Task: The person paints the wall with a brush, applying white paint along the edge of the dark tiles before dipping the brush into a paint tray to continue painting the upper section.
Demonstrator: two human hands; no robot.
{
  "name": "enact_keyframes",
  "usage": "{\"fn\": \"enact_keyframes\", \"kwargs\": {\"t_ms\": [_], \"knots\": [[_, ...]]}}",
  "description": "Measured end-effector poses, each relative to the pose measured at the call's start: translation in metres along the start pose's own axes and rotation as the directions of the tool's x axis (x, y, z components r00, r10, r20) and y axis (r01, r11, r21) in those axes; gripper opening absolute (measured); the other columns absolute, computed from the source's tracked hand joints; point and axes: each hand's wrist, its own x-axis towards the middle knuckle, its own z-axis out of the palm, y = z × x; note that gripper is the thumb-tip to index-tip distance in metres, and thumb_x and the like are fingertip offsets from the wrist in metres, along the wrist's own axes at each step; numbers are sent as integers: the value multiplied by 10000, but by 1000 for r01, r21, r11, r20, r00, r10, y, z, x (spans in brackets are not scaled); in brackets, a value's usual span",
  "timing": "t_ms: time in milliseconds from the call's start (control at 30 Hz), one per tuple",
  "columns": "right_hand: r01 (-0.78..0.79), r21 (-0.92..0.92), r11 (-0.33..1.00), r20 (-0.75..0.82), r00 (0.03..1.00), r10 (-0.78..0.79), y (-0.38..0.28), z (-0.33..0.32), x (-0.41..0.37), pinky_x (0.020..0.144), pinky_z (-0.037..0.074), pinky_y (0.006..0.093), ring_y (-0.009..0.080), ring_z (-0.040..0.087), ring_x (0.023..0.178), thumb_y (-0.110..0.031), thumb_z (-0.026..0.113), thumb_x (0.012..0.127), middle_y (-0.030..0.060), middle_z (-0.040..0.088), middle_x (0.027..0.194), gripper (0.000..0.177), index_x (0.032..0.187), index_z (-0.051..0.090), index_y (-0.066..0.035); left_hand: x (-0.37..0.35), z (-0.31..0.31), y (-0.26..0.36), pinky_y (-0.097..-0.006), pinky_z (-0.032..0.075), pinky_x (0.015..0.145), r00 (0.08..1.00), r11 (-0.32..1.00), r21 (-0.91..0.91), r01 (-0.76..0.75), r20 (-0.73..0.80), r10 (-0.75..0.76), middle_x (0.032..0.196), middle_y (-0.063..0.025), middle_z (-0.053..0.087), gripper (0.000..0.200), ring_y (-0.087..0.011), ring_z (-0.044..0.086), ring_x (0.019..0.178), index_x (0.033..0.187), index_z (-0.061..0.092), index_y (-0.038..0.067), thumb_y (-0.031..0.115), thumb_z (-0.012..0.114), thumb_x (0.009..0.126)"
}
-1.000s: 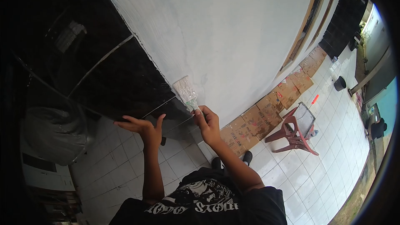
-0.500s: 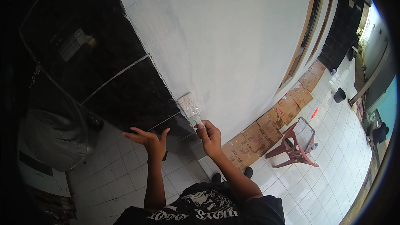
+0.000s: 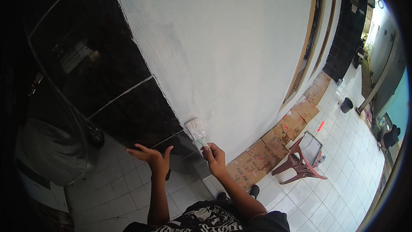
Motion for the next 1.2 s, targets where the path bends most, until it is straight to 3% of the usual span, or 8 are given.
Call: {"fn": "enact_keyframes", "kwargs": {"t_ms": [300,500,600,667,767,900,1100,1200], "knots": [[-86,-6,996,-92,992,85,57,-34,-16,522,292,226,39,382,580,-230,540,1039,-53,472,661,256,945,624,-7,-4,0,0,-765,7,1087,998,998,-25,58,34,-57,1406,-399,-460,1403,-628,-304,1365,1467,-360,19,579,747,814],[48,67,997,-4,999,-48,-26,-2,9,538,290,225,40,373,595,-237,532,1047,-52,465,671,255,954,612,-13,-1,-1,1,-760,4,1088,999,1000,7,30,10,-30,1419,-395,-451,1398,-626,-281,1379,1470,-354,16,607,730,814],[80,40,996,33,996,-82,-33,13,23,519,279,220,36,363,577,-254,525,1050,-55,459,663,265,956,610,-21,0,2,1,-758,0,1088,1000,999,27,24,-8,-24,1423,-398,-443,1398,-625,-280,1380,1474,-346,12,639,712,811],[89,1,996,39,995,-89,-22,11,17,494,260,214,32,345,553,-268,519,1052,-61,448,652,274,953,606,-28,-1,3,-1,-757,-2,1088,999,999,24,26,-25,-26,1425,-398,-440,1400,-617,-296,1378,1476,-342,9,665,698,807],[-46,-95,994,24,999,48,26,-12,4,567,356,233,51,437,606,-265,536,1038,-39,514,659,291,935,647,-17,0,2,0,-757,0,1089,999,999,42,22,-41,-20,1427,-400,-435,1409,-612,-302,1379,1475,-343,8,670,702,800],[-42,-124,991,-40,999,37,51,-28,-18,563,349,233,51,432,604,-250,529,1042,-42,508,654,285,937,643,-11,1,2,0,-757,9,1090,999,998,50,23,-34,-22,1428,-401,-433,1415,-614,-298,1380,1474,-346,9,673,704,795],[87,-23,996,16,996,-87,-30,5,3,565,320,232,48,394,614,-239,524,1053,-48,479,678,259,973,615,-10,3,3,-1,-760,20,1087,999,997,72,5,-53,-1,1430,-400,-430,1425,-614,-300,1379,1477,-343,11,678,711,786],[142,-32,989,52,989,-140,-34,15,10,562,300,229,46,365,617,-242,522,1055,-57,454,683,260,979,605,-8,0,1,-2,-761,22,1087,999,998,58,10,-49,-7,1432,-400,-428,1427,-616,-296,1380,1477,-342,12,683,710,784]]}}
